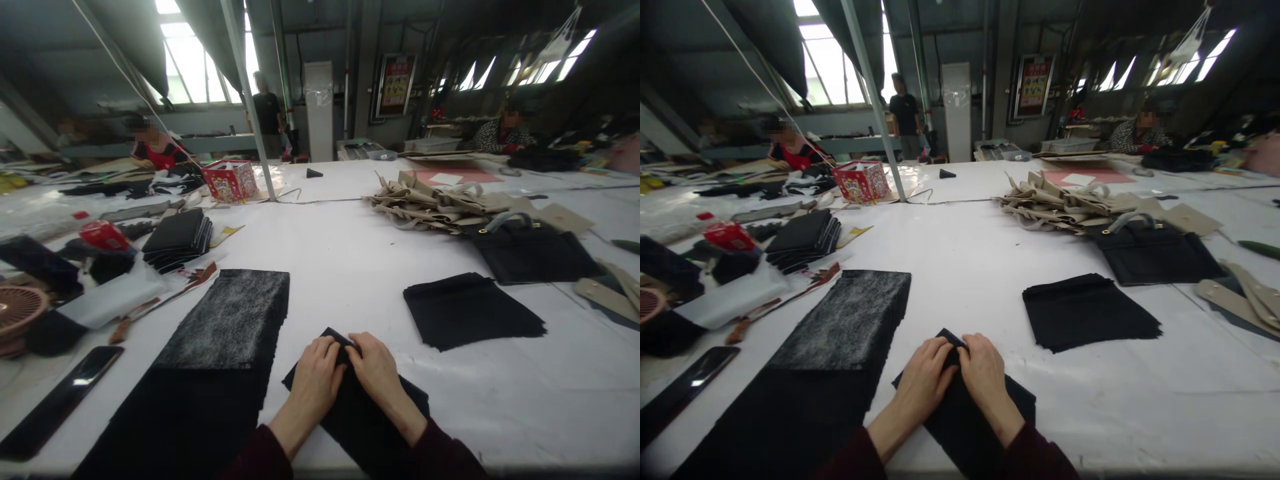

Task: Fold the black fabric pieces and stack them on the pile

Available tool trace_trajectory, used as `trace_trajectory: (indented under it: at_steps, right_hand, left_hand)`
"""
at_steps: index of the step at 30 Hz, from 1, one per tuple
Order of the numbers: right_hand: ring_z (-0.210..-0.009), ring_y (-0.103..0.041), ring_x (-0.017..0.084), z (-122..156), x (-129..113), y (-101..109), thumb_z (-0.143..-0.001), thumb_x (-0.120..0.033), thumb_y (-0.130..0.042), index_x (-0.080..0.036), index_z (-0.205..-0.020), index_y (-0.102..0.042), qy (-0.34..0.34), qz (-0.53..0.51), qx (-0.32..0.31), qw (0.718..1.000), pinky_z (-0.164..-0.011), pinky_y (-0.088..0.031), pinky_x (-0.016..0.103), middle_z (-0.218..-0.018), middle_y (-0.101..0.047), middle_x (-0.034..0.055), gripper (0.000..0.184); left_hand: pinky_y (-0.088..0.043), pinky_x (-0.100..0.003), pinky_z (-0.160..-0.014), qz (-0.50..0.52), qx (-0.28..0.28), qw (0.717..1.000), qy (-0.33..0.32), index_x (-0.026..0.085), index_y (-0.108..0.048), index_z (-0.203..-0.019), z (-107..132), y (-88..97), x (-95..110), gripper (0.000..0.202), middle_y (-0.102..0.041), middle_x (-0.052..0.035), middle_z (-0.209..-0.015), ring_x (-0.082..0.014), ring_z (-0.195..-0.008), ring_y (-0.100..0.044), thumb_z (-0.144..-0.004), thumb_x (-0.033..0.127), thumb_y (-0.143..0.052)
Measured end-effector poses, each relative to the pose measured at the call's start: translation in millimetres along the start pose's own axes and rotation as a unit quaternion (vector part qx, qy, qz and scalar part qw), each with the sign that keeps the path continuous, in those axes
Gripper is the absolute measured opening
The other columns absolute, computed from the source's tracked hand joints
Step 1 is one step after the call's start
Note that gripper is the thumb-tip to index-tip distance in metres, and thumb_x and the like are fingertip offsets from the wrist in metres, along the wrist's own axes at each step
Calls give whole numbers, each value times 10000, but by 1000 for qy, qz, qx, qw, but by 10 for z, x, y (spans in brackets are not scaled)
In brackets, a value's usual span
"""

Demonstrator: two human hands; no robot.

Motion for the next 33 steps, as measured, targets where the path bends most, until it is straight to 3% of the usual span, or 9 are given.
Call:
trace_trajectory:
  at_steps: [7,13,21,24,28,33]
  right_hand:
    - [-837,-555,186,111,73,-197,-942,-158,-483,-221,-1078,-675,122,96,105,982,-747,-367,309,-864,-616,45,244]
    - [-814,-503,193,106,157,-219,-921,-87,-469,-186,-1155,-642,199,142,128,961,-731,-355,321,-875,-581,57,308]
    - [-825,-494,215,124,170,-264,-905,-40,-425,-147,-1241,-577,232,182,123,948,-739,-368,361,-880,-563,66,383]
    - [-840,-494,221,122,180,-283,-906,-44,-425,-145,-1275,-548,227,185,110,950,-758,-373,375,-898,-561,68,402]
    - [-824,-488,223,117,181,-287,-904,-56,-434,-126,-1295,-530,228,183,97,951,-751,-379,381,-890,-551,69,409]
    - [-812,-482,221,103,169,-280,-918,-67,-409,-121,-1290,-533,239,171,101,951,-740,-383,380,-879,-548,69,397]
  left_hand:
    - [-499,-410,-899,-32,-43,998,-31,203,-575,-1130,-33,133,-134,241,-604,-58,-1115,-240,-1035,-556,-895,149,-566]
    - [-497,-406,-936,-22,-58,996,-65,206,-560,-1148,-102,167,-191,253,-607,-54,-1128,-227,-1051,-560,-904,142,-547]
    - [-471,-410,-961,-14,-13,999,-41,196,-439,-1354,-49,51,-281,423,-562,-96,-1241,-237,-1111,-535,-937,150,-491]
    - [-456,-423,-957,-38,-26,998,-41,226,-389,-1423,-61,31,-294,487,-567,-88,-1210,-240,-1091,-535,-948,173,-486]
    - [-427,-445,-968,-71,-53,996,-30,302,-411,-1422,-111,57,-281,497,-568,-60,-1187,-240,-1086,-534,-945,224,-524]
    - [-403,-449,-984,-71,-46,996,-13,331,-460,-1385,-126,52,-286,441,-571,-41,-1198,-231,-1094,-534,-953,273,-528]
Point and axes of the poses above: each hand's wrist, its own z-axis away from the middle knuckle, its own y-axis out of the back of the hand, x = y × z, the point moved 1 cm from there along -z, towards the middle knuckle
